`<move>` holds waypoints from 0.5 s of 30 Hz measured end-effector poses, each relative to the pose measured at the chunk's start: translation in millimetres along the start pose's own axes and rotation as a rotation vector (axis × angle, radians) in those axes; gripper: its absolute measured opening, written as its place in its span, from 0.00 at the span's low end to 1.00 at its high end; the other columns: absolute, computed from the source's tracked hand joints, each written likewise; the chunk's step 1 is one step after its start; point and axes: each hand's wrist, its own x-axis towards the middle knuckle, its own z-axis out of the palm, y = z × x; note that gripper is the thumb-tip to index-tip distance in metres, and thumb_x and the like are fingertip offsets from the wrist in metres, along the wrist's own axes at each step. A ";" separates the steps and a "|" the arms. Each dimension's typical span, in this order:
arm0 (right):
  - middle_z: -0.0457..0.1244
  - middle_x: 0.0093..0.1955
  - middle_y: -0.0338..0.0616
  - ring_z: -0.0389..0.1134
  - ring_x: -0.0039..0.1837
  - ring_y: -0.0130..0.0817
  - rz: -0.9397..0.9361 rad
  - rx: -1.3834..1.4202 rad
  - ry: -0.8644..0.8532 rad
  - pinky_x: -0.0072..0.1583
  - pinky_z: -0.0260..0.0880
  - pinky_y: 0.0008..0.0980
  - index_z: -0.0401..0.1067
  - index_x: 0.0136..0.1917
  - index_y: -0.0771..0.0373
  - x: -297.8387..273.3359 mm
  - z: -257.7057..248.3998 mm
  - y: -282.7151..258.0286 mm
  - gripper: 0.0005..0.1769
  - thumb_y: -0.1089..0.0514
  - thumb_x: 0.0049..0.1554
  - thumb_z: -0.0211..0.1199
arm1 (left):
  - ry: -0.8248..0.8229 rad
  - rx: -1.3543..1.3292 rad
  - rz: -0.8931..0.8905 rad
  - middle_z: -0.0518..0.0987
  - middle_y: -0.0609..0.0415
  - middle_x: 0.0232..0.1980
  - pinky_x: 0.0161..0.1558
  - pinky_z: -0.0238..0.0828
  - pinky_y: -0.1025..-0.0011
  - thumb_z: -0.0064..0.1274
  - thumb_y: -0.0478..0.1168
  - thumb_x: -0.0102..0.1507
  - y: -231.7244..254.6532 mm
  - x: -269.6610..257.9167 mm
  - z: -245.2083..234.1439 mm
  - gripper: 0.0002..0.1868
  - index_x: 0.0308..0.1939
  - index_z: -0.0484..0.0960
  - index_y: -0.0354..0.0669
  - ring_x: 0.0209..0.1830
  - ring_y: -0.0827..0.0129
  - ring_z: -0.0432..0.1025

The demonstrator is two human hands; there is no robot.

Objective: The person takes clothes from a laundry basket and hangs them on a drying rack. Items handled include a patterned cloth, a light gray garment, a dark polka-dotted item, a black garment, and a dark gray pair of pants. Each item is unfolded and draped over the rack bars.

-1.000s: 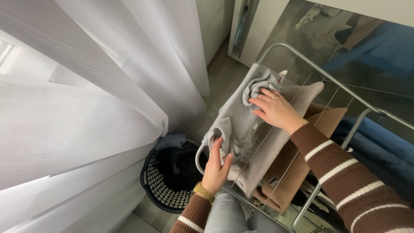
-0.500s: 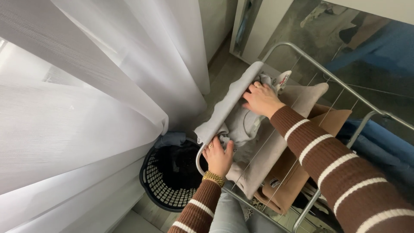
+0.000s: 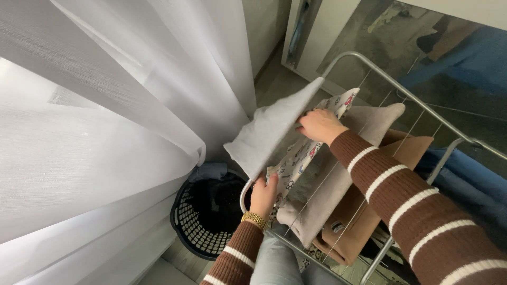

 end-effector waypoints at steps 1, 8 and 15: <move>0.71 0.54 0.49 0.70 0.63 0.47 0.083 0.044 -0.077 0.65 0.67 0.52 0.80 0.55 0.54 -6.5 -13.2 -0.2 0.24 0.37 0.62 0.53 | -0.093 -0.030 0.039 0.77 0.40 0.63 0.72 0.55 0.51 0.43 0.69 0.65 6.0 -11.4 -10.1 0.40 0.67 0.70 0.42 0.71 0.48 0.65; 0.59 0.26 0.38 0.56 0.26 0.29 0.324 0.304 0.014 0.31 0.62 0.29 0.68 0.66 0.66 -29.4 -74.7 35.6 0.21 0.48 0.71 0.49 | 0.408 0.081 0.818 0.82 0.53 0.44 0.44 0.74 0.63 0.52 0.37 0.64 8.7 -63.0 -47.5 0.08 0.46 0.83 0.43 0.43 0.60 0.76; 0.71 0.57 0.54 0.69 0.64 0.51 0.431 0.651 0.212 0.65 0.68 0.49 0.64 0.77 0.56 -23.6 -64.4 45.4 0.33 0.40 0.64 0.58 | 0.578 0.375 0.383 0.78 0.56 0.46 0.49 0.74 0.56 0.50 0.64 0.66 -38.4 -25.9 -47.4 0.23 0.52 0.79 0.53 0.53 0.57 0.74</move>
